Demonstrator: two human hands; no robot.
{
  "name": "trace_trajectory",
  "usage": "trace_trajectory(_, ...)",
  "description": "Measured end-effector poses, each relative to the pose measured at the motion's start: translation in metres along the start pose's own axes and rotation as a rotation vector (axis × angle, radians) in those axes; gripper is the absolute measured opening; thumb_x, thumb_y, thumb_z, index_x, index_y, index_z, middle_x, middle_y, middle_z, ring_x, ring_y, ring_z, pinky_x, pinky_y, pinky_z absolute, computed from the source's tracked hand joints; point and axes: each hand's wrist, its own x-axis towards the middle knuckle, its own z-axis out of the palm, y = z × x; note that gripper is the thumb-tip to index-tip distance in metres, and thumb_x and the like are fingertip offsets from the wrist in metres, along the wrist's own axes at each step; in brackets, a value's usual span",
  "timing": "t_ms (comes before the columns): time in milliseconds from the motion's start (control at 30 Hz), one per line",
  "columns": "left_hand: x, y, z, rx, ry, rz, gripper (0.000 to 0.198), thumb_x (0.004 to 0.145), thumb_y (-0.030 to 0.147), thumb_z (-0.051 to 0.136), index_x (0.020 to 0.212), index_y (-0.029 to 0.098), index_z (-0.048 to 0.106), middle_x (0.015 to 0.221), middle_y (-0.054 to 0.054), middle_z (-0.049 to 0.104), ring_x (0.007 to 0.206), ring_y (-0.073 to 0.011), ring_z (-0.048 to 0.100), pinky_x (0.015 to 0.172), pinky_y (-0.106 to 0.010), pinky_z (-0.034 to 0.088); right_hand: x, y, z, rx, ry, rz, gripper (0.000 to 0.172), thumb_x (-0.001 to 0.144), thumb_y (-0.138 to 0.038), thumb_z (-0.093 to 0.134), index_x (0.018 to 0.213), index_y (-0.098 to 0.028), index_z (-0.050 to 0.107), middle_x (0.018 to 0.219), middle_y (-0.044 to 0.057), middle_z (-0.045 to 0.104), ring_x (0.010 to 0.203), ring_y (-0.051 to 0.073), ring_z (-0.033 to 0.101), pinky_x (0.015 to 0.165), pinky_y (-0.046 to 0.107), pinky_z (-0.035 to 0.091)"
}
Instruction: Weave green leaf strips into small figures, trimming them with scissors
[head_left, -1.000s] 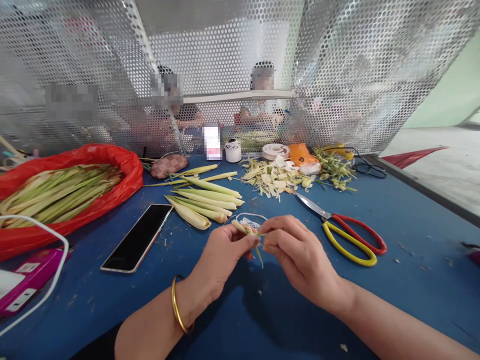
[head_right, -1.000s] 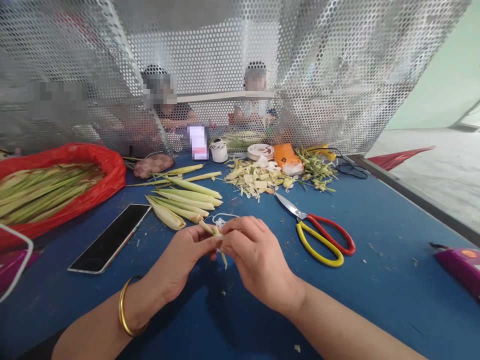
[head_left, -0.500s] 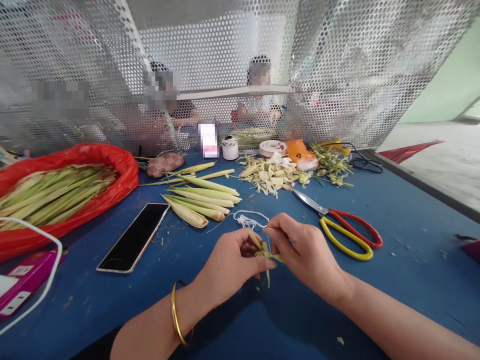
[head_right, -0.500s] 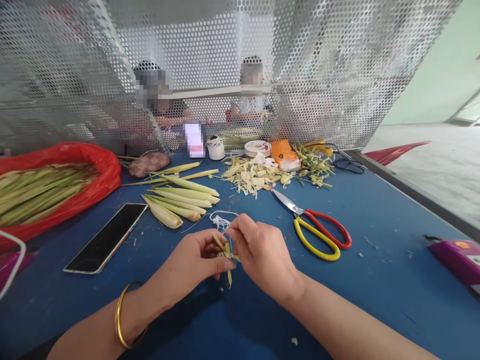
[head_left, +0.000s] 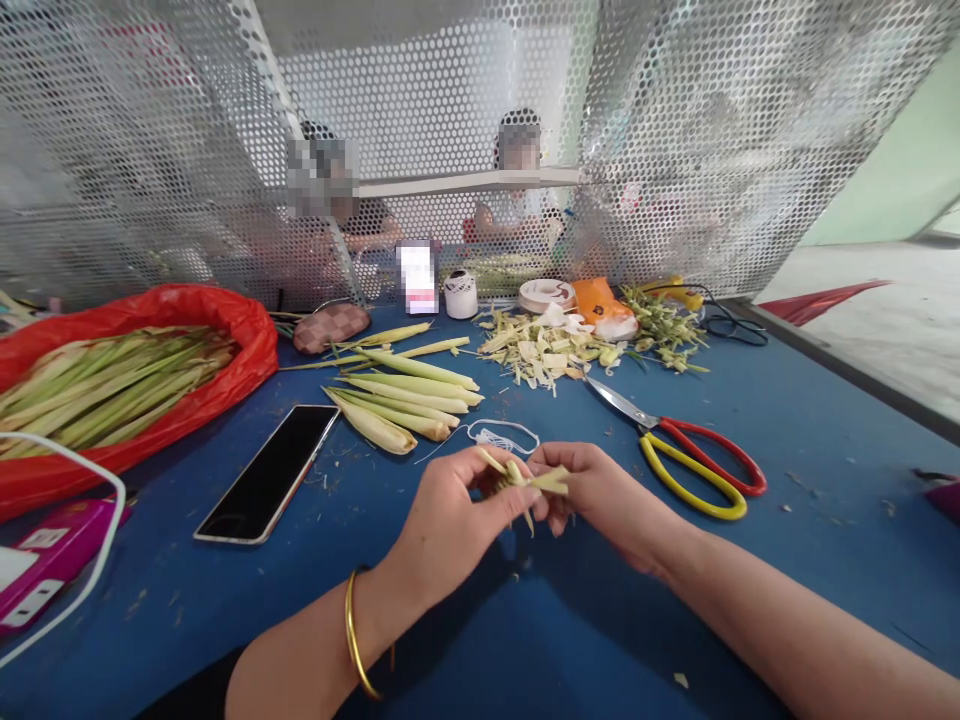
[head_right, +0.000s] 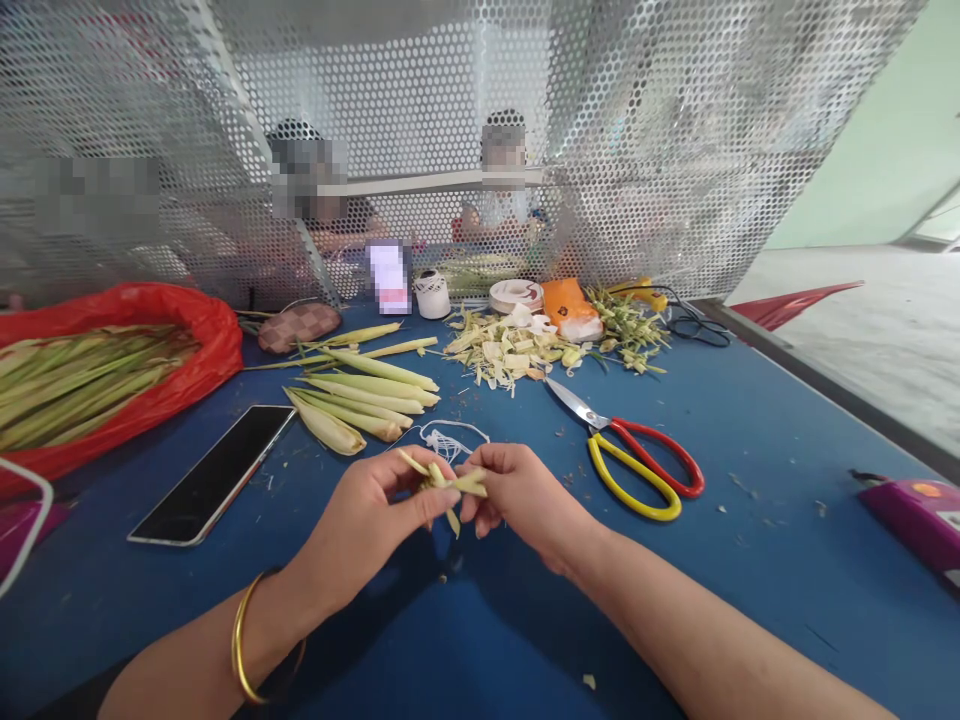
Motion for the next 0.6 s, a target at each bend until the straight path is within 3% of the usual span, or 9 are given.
trace_trajectory(133, 0.007, -0.001, -0.003, -0.358, 0.14, -0.153, 0.015, 0.068, 0.028, 0.076, 0.073, 0.017, 0.067, 0.07, 0.002, 0.062, 0.058, -0.009, 0.05, 0.059, -0.022, 0.041, -0.003, 0.002, 0.001, -0.21, 0.023, -0.21, 0.022, 0.087, -0.032, 0.056, 0.07, -0.018, 0.054, 0.06, -0.003, 0.054, 0.052, 0.009, 0.05, 0.052, 0.021, 0.043)
trace_trajectory(267, 0.011, -0.004, -0.005, -0.501, 0.208, -0.306, 0.019, 0.066, 0.03, 0.078, 0.071, 0.016, 0.067, 0.07, 0.002, 0.059, 0.062, -0.009, 0.051, 0.063, -0.022, 0.042, -0.011, 0.0, 0.002, -0.584, 0.087, -0.623, 0.019, 0.091, -0.02, 0.049, 0.073, -0.02, 0.054, 0.073, 0.0, 0.055, 0.064, 0.012, 0.052, 0.059, 0.024, 0.044)
trace_trajectory(367, 0.011, -0.005, -0.005, -0.524, 0.182, -0.348, 0.018, 0.066, 0.03, 0.078, 0.071, 0.016, 0.067, 0.072, 0.002, 0.06, 0.063, -0.0091, 0.05, 0.064, -0.022, 0.042, -0.015, -0.005, 0.002, -0.654, 0.101, -0.866, 0.018, 0.093, -0.013, 0.045, 0.08, -0.02, 0.055, 0.091, 0.006, 0.06, 0.078, 0.014, 0.058, 0.069, 0.027, 0.047)
trace_trajectory(467, 0.009, -0.007, -0.002, -0.506, 0.127, -0.334, 0.016, 0.068, 0.029, 0.076, 0.07, 0.016, 0.068, 0.072, 0.001, 0.061, 0.065, -0.0099, 0.05, 0.064, -0.022, 0.041, -0.017, -0.008, 0.002, -0.607, 0.019, -0.932, 0.019, 0.095, -0.011, 0.042, 0.083, -0.02, 0.054, 0.092, 0.007, 0.062, 0.084, 0.016, 0.061, 0.073, 0.028, 0.05)
trace_trajectory(600, 0.007, -0.01, 0.002, -0.505, 0.089, -0.286, 0.019, 0.067, 0.032, 0.076, 0.069, 0.016, 0.066, 0.067, 0.001, 0.06, 0.062, -0.0108, 0.05, 0.061, -0.024, 0.04, -0.019, -0.008, 0.006, -0.497, -0.052, -0.82, 0.018, 0.097, -0.015, 0.039, 0.085, -0.02, 0.051, 0.079, 0.004, 0.062, 0.072, 0.014, 0.059, 0.069, 0.028, 0.051)
